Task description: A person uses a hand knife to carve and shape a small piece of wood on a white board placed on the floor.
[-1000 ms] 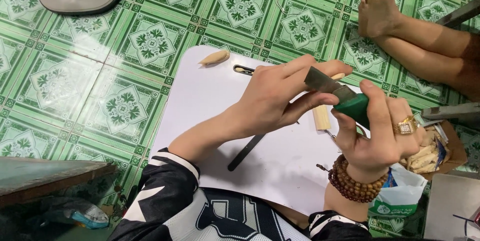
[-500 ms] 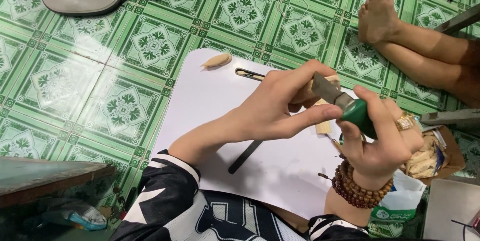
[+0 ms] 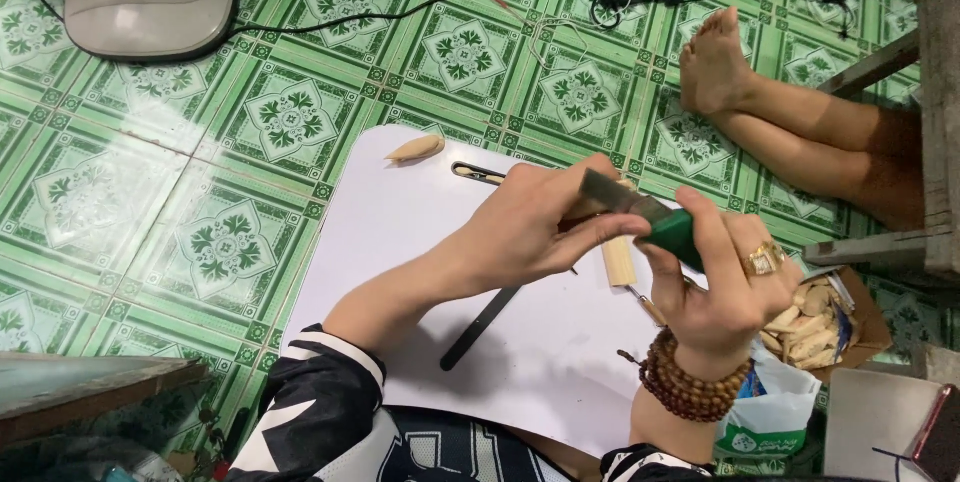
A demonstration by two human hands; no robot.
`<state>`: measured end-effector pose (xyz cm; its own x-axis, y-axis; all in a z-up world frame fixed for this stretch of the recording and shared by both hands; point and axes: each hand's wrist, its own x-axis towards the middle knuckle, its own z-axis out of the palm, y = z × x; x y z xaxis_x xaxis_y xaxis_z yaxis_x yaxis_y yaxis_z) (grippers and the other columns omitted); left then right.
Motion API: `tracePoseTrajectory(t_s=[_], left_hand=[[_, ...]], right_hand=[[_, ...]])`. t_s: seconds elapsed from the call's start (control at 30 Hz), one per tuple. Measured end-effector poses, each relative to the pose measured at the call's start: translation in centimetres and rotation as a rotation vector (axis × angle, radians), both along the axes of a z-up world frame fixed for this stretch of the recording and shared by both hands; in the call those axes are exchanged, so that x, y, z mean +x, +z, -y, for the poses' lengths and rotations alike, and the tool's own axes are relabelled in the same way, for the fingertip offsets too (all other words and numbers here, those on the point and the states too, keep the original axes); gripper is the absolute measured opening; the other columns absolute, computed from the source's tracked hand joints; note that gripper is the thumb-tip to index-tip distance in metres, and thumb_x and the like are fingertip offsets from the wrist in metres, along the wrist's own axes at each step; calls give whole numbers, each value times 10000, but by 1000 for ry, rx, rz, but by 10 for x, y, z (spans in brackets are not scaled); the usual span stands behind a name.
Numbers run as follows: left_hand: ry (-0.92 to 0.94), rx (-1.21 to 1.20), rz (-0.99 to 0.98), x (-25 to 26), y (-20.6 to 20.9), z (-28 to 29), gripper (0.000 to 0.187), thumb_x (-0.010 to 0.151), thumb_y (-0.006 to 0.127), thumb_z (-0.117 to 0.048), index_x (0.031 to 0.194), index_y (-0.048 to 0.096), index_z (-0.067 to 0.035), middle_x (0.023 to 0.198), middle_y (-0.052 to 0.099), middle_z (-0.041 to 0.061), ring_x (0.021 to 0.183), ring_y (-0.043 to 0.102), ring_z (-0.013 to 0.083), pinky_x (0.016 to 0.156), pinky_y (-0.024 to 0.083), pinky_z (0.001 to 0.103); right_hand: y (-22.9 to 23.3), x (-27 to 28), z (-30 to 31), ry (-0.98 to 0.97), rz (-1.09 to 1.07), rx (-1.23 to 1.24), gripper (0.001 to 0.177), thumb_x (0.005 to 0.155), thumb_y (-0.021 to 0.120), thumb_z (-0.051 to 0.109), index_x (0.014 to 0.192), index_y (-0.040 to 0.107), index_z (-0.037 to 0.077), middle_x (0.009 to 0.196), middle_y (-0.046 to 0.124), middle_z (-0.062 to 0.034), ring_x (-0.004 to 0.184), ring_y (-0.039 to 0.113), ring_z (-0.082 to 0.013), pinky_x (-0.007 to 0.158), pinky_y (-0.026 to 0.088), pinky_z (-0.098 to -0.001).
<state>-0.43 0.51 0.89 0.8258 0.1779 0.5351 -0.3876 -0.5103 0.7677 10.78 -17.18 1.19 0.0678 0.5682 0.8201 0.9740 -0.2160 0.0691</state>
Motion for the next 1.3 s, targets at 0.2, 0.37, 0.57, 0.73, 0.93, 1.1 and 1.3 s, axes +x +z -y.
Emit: tracePoseTrajectory(t_s=[0.2,0.37,0.57,0.73,0.93,1.1,1.3], left_hand=[[53,-99,50,-1,11,2,319,1022,534,-390,894,452,-109,597,370,-14,510,357,158,527,292,306],[94,-100,246,3,-3,-4,363,1027,598,-314,724,456,-173,427,246,-51,377,370,144,471,401,223],[71,-157,284,-3,-4,-9,428,1008,634,-292,636,451,-184,408,239,-75,364,315,101,443,360,204],[55,-176,311,-9,-2,-10,393,1005,629,-268,650,494,-165,410,256,-37,374,315,117,432,359,222],[91,-158,260,-20,-6,-17,356,976,658,-289,650,582,-167,389,281,-48,367,310,118,405,352,223],[145,-100,264,-29,0,-19,308,949,669,-302,686,643,-144,373,305,-4,331,351,164,396,376,253],[217,11,253,-41,10,-33,302,965,618,-348,720,665,-178,405,230,-37,354,308,150,421,371,240]], right_hand=[[-11,15,6,-130,-170,210,621,1109,509,383,1155,721,-199,866,668,-239,625,560,-280,578,434,-388],[-13,20,5,62,-460,284,657,1083,460,485,1234,704,-105,708,650,-149,575,614,-197,528,481,-302],[0,-1,-7,357,-821,265,535,1115,340,379,1043,667,-39,600,653,-106,421,624,-152,362,483,-255],[-22,-1,-14,361,-862,103,462,1091,423,376,847,679,78,490,620,-5,365,606,-111,440,517,-236],[-122,21,-15,92,-796,-170,169,979,666,202,994,707,39,541,615,-129,473,634,-284,486,475,-327],[-129,2,-13,128,-1063,-241,252,1018,596,177,784,594,85,480,504,-35,462,473,-134,487,410,-254],[-140,0,-4,157,-1260,-271,280,1024,560,157,752,586,97,484,496,-1,468,436,-97,484,384,-226]])
